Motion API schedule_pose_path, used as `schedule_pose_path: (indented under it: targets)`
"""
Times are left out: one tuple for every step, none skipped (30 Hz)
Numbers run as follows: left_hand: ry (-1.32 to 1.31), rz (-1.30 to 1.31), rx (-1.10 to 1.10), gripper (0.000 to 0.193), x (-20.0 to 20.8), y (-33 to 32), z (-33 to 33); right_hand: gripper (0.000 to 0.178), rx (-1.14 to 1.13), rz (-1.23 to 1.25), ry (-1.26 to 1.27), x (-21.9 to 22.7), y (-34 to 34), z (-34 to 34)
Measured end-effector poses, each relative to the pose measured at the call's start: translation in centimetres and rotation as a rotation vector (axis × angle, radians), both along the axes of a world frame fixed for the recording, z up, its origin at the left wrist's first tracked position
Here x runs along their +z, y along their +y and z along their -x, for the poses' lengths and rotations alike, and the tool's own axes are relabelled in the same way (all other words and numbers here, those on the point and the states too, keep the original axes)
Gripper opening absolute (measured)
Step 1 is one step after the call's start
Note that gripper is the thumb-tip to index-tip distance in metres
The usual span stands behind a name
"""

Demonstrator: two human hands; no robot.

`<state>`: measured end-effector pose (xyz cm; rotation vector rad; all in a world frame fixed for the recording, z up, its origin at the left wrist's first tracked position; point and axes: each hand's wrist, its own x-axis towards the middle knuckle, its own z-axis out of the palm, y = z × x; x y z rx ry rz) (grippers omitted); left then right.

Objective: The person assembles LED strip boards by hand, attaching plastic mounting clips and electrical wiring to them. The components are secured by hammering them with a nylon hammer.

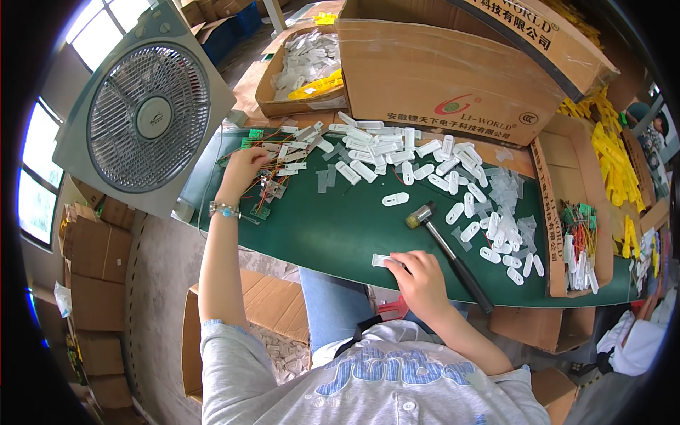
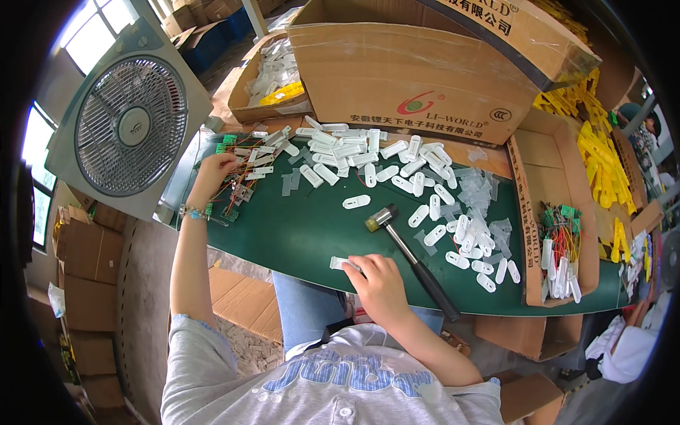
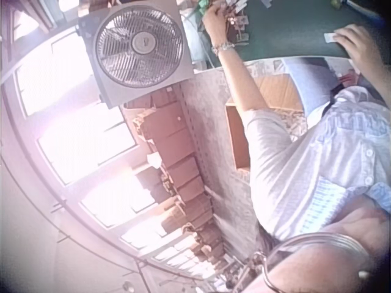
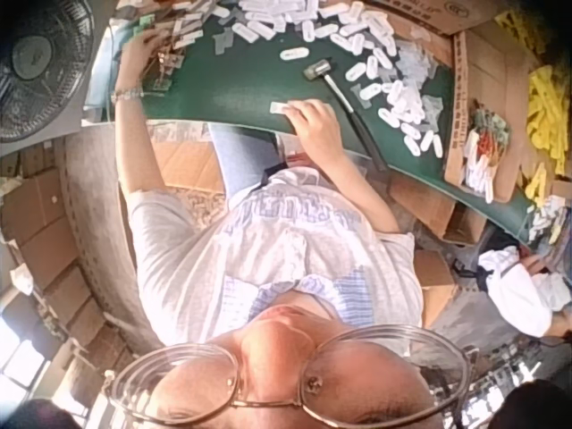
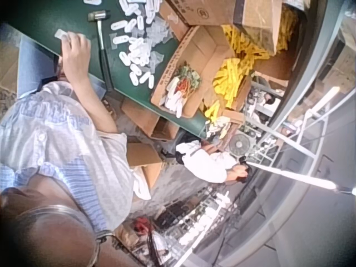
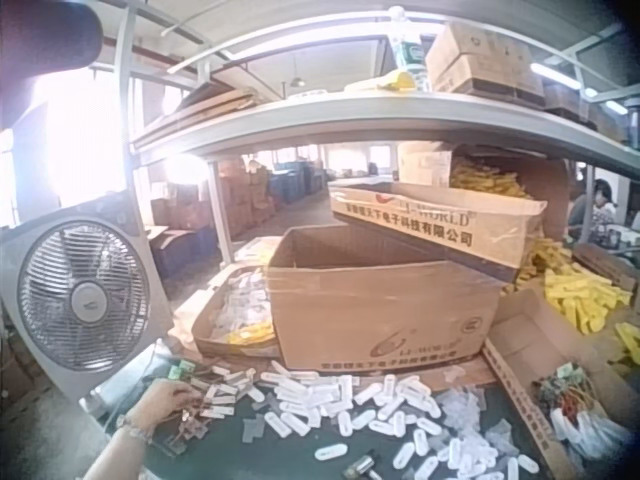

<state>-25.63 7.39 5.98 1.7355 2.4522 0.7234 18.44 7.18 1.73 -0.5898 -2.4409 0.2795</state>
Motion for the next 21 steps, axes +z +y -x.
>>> schedule_pose_path:
  targets:
    - [-0.072, -0.04, -0.013, 0.021, 0.1, -0.2, 0.7, 0.026, -0.001, 0.005, -0.001, 0.0, 0.0, 0.0]
    - [-0.144, -0.08, -0.028, 0.02, 0.3, -0.4, 1.2, 0.026, -0.004, 0.006, -0.003, -0.1, 0.0, 0.0]
    - [-0.179, -0.104, 0.021, 0.019, 0.9, -0.4, 2.2, 0.026, -0.005, 0.008, 0.004, -0.2, 0.0, 0.0]
    - [-0.188, -0.241, 0.158, 0.019, 1.4, -0.6, 3.0, 0.026, -0.001, 0.009, 0.012, -0.2, -0.1, 0.0]
    - [-0.228, -0.404, 0.219, 0.018, 2.0, -1.3, 4.6, 0.026, 0.009, 0.01, 0.014, -0.1, -0.2, 0.0]
    - [-0.245, -0.602, 0.363, 0.019, 2.3, -2.0, 6.5, 0.026, 0.016, 0.015, 0.015, 0.1, -0.3, 0.0]
    - [-0.225, -0.874, 0.35, 0.019, 3.1, -1.3, 5.6, 0.026, 0.001, 0.021, 0.008, 0.0, -0.1, -0.1]
    - [-0.225, -0.873, 0.351, 0.019, 3.8, -1.4, 5.6, 0.026, 0.002, 0.022, 0.007, -0.1, -0.1, -0.1]
    - [-0.306, -1.046, 0.373, 0.02, 4.4, -1.4, 5.5, 0.026, 0.003, 0.025, 0.007, -0.1, -0.2, -0.2]
    - [-0.385, -1.22, 0.393, 0.021, 4.9, -1.6, 5.4, 0.026, 0.004, 0.027, 0.009, -0.2, -0.1, -0.2]
    - [-0.383, -1.219, 0.396, 0.021, 5.2, -1.8, 5.1, 0.026, 0.007, 0.029, 0.009, -0.3, -0.1, -0.2]
    - [-0.404, -1.221, 0.382, 0.023, 5.3, -2.1, 4.6, 0.026, 0.015, 0.024, 0.013, -0.4, -0.1, -0.2]
    - [-0.432, -1.218, 0.361, 0.025, 5.4, -2.0, 3.9, 0.026, 0.014, 0.022, 0.015, -0.5, -0.2, -0.3]
    - [-0.442, -1.206, 0.357, 0.025, 5.8, -1.9, 2.5, 0.026, 0.003, 0.03, 0.009, -0.5, -0.2, -0.4]
    - [-0.452, -1.142, 0.323, 0.026, 6.2, -2.0, 1.1, 0.027, 0.005, 0.022, 0.008, -0.4, 0.0, -0.3]
    - [-0.462, -1.074, 0.291, 0.027, 6.7, -2.0, -0.7, 0.027, 0.008, 0.017, 0.006, -0.3, 0.0, -0.3]
    - [-0.453, -1.062, 0.255, 0.027, 7.1, -2.1, -2.3, 0.028, 0.01, 0.033, 0.015, -0.2, -0.1, -0.3]
    - [-0.466, -1.043, 0.254, 0.027, 7.3, -2.2, -4.1, 0.028, -0.001, 0.048, 0.005, -0.1, -0.2, -0.2]
    - [-0.383, -0.92, 0.16, 0.024, 7.3, -2.2, -6.0, 0.028, 0.006, 0.08, 0.02, 0.0, -0.1, -0.1]
    - [-0.302, -0.801, 0.065, 0.022, 7.0, -2.2, -7.7, 0.028, 0.014, 0.108, 0.036, 0.1, 0.0, -0.1]
    - [-0.196, -0.716, -0.082, 0.019, 6.1, -2.2, -9.2, 0.032, 0.034, 0.155, 0.055, 0.0, 0.0, -0.2]
